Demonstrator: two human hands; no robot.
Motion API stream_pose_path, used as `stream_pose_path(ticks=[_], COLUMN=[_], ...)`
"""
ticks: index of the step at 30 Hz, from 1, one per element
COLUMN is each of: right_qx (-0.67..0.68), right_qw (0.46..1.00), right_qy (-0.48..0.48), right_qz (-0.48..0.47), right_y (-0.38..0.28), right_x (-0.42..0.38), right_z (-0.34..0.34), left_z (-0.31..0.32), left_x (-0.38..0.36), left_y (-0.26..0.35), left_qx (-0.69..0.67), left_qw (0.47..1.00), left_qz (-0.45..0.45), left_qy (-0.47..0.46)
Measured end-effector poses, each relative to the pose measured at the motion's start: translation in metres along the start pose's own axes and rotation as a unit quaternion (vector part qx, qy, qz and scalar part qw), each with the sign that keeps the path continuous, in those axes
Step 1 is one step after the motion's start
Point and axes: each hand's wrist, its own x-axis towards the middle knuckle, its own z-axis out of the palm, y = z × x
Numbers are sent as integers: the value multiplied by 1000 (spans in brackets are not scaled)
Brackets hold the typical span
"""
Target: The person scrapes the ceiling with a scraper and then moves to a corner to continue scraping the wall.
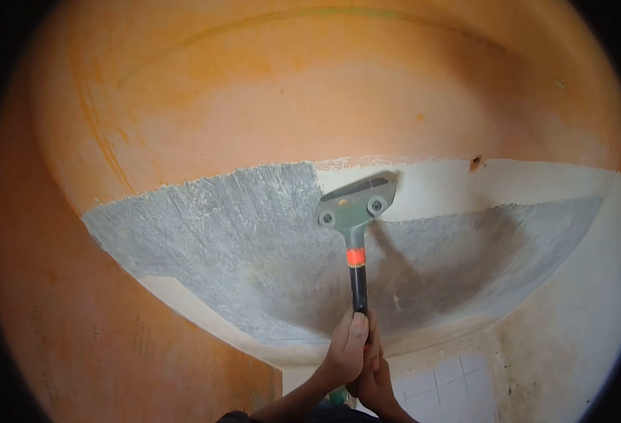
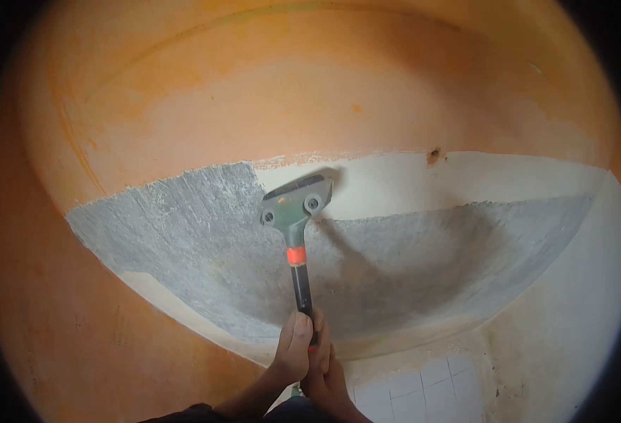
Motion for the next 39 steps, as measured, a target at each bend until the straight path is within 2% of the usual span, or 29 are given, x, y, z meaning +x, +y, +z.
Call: stream_pose_path(ticks=[1, 2, 4, 5, 6, 8, 10, 12, 14, 16, 18, 20, 21, 23, 24, 26, 27, 28, 30, 31, 33, 34, 36, 37, 39], right_qx=[-25, -26, 12, 24, 22, -3, 22, 56, 41, 13, 28, 43, 43, 3, 1, 42, 66, 68, 9, 8, 17, 18, 6, 26, -13], right_qw=[994, 993, 998, 996, 996, 999, 1000, 992, 995, 1000, 999, 996, 996, 999, 999, 996, 993, 993, 1000, 1000, 996, 996, 1000, 999, 999], right_qy=[43, 44, -41, -48, -51, 26, 2, -94, -67, -14, -27, -58, -58, -29, -26, -56, -62, -62, -17, -15, -82, -82, -23, -19, -42], right_qz=[-101, -102, 53, 71, 64, -40, -3, 59, 58, -1, -6, 57, 54, -24, -24, 63, 76, 75, -19, -18, 31, 31, -13, 37, 7], right_y=[10, 8, -7, -2, -1, 3, 3, 4, -6, -9, -9, -2, -2, -1, -3, -1, 2, 1, -6, -7, -2, -3, -9, -8, 0], right_x=[6, 9, 11, 11, 10, 2, 5, 15, 7, 1, 2, 7, 5, -5, -2, 3, 3, 0, -4, 2, 9, 5, 1, -3, 8], right_z=[7, 1, -7, -9, -6, 5, -5, -14, -5, 3, -3, -9, -7, -1, -3, -9, -10, -7, 0, -5, -14, -11, -3, -2, -10], left_z=[0, 0, 4, 5, 4, 0, 3, 7, 0, -5, -3, 0, 0, 0, 1, 3, 3, 4, 5, 6, 7, 7, 5, 3, 2], left_x=[-2, 3, 11, 11, 11, 2, 7, 16, 11, 7, 8, 13, 11, 1, 5, 7, 5, 4, 5, 9, 7, 7, 12, 8, 8], left_y=[-2, -4, 9, 12, 11, 3, 7, 17, 11, 8, 8, 10, 10, 7, 7, 7, 7, 8, 11, 14, 14, 14, 13, 9, 7], left_qx=[-1, -2, -7, -4, -3, -5, -13, -10, 4, 11, 14, 1, 2, -9, -11, -9, -8, -17, -28, -15, -2, -3, -2, -7, -13], left_qw=[1000, 1000, 1000, 1000, 1000, 1000, 1000, 999, 999, 997, 997, 997, 997, 999, 998, 999, 999, 999, 998, 998, 999, 999, 998, 998, 998], left_qz=[14, 14, 17, 7, 15, 8, 9, 30, 35, 26, 15, 31, 33, 19, 18, 20, 19, 19, 17, 28, 29, 29, 42, 37, 29], left_qy=[-8, -10, -14, -16, -18, -19, -19, -21, -31, -72, -71, -70, -72, -48, -51, -40, -40, -45, -54, -48, -39, -38, -41, -47, -51])
